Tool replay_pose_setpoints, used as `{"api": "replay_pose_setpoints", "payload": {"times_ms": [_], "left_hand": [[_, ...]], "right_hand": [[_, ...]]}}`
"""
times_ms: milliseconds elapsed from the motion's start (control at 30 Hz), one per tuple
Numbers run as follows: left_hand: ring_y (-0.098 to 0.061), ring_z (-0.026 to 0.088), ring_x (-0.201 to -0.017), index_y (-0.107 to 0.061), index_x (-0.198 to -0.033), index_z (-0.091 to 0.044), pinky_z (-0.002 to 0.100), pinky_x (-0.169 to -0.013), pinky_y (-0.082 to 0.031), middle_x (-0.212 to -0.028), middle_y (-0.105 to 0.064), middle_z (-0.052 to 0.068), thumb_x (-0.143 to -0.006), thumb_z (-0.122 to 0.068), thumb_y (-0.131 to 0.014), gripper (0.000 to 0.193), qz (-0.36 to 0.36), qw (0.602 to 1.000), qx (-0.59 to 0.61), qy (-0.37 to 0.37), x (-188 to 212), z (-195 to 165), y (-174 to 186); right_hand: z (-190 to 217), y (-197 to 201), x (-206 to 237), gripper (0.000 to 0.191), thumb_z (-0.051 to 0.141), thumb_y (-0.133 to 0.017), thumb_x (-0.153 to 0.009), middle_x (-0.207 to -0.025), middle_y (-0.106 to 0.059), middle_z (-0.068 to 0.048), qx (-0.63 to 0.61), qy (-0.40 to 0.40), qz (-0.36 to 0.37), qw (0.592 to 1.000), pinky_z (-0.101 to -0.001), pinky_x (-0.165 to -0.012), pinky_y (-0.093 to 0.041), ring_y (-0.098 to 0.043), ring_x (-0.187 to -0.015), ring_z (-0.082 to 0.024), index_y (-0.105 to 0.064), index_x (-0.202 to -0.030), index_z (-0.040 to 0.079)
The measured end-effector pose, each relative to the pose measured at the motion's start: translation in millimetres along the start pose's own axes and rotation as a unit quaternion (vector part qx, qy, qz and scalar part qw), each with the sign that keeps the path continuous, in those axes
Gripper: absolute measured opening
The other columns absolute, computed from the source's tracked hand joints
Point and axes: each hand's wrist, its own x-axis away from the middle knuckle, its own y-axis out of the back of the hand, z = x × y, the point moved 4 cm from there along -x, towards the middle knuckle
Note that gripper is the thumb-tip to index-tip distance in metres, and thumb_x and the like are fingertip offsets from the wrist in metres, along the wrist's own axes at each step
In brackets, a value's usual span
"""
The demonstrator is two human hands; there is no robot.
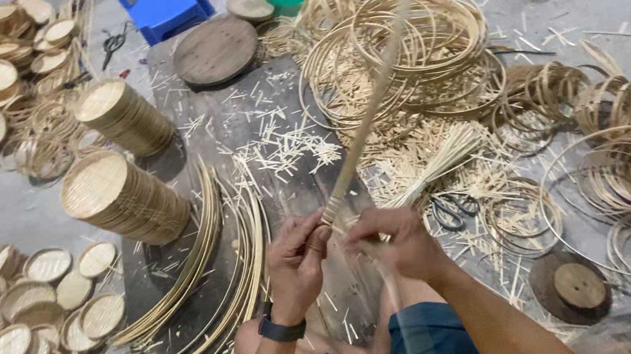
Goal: The person sits on the workshop floor and bends long thin bamboo strips into circular hoops, joining the ends and wrapping the joint with a narrow bamboo tie. They flex and shape each hoop by hand, then set it with the pile of finished bamboo rims and pick up the next strip.
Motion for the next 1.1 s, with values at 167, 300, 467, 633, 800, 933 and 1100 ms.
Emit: {"api": "replay_pose_setpoints", "payload": {"times_ms": [167, 300, 467, 633, 800, 933, 1100], "left_hand": [[-0.057, 0.006, -0.069, -0.078, -0.118, -0.003, 0.021, -0.056, -0.044, -0.09, -0.065, 0.002, -0.085, 0.0, -0.082, 0.033, -0.104, 0.993, -0.044, 0.015, 6.3, -11.9, 9.4], [-0.057, 0.013, -0.09, -0.077, -0.116, -0.006, 0.025, -0.073, -0.049, -0.109, -0.062, 0.005, -0.084, -0.004, -0.078, 0.033, -0.211, 0.967, -0.104, -0.095, 9.1, -30.5, 10.9], [-0.049, 0.024, -0.135, -0.075, -0.118, -0.006, 0.036, -0.106, -0.044, -0.141, -0.054, 0.013, -0.085, -0.009, -0.072, 0.034, -0.304, 0.928, -0.11, -0.185, 10.3, -41.6, 26.6], [-0.069, 0.02, -0.088, -0.08, -0.111, -0.012, 0.035, -0.079, -0.055, -0.099, -0.075, 0.009, -0.089, -0.018, -0.076, 0.023, -0.12, 0.948, -0.279, 0.094, 19.5, -20.3, 51.3], [-0.066, 0.027, -0.074, -0.076, -0.105, -0.003, 0.039, -0.069, -0.05, -0.082, -0.071, 0.015, -0.097, -0.011, -0.072, 0.012, -0.001, 0.921, -0.389, -0.008, 24.6, 10.1, 45.6], [-0.064, 0.015, -0.07, -0.076, -0.105, -0.002, 0.031, -0.062, -0.051, -0.082, -0.073, 0.006, -0.097, -0.016, -0.069, 0.017, 0.126, 0.95, -0.151, 0.243, 16.1, 72.9, 32.9], [-0.057, 0.008, -0.07, -0.073, -0.112, -0.006, 0.027, -0.057, -0.048, -0.083, -0.065, -0.003, -0.097, -0.018, -0.068, 0.02, 0.114, 0.923, 0.127, 0.344, 27.8, 94.8, 3.4]], "right_hand": [[-58.7, -38.3, -6.8, 0.017, 0.01, -0.064, -0.105, -0.09, -0.07, -0.005, -0.427, -0.143, -0.004, 0.893, -0.0256, -0.069, -0.052, -0.063, -0.079, -0.011, -0.074, -0.109, -0.003], [-66.4, -83.1, -22.9, 0.019, 0.017, -0.059, -0.106, -0.103, -0.066, -0.004, -0.513, -0.171, 0.0, 0.841, -0.0274, -0.081, -0.055, -0.064, -0.093, -0.012, -0.066, -0.116, 0.002], [-55.9, -118.3, -49.1, 0.017, 0.018, -0.059, -0.105, -0.103, -0.065, -0.004, -0.529, -0.192, 0.05, 0.825, -0.0282, -0.083, -0.057, -0.065, -0.093, -0.012, -0.061, -0.116, 0.006], [-80.1, -88.2, -63.8, 0.015, 0.018, -0.063, -0.1, -0.088, -0.068, -0.006, -0.061, -0.304, 0.059, 0.949, -0.0335, -0.074, -0.052, -0.062, -0.081, -0.018, -0.07, -0.102, 0.005], [-77.4, -61.4, -53.5, 0.012, 0.015, -0.072, -0.084, -0.08, -0.069, -0.017, 0.38, -0.117, 0.12, 0.91, -0.0458, -0.079, -0.052, -0.064, -0.082, -0.033, -0.073, -0.085, 0.003], [-72.3, -63.9, -46.9, 0.011, 0.01, -0.074, -0.07, -0.083, -0.071, -0.015, 0.492, -0.047, 0.255, 0.831, -0.0464, -0.085, -0.052, -0.065, -0.092, -0.035, -0.073, -0.08, 0.006], [-64.2, -47.1, -52.6, 0.007, 0.015, -0.073, -0.081, -0.085, -0.067, -0.016, 0.477, -0.062, 0.249, 0.84, -0.0487, -0.081, -0.05, -0.063, -0.092, -0.036, -0.072, -0.083, 0.008]]}}
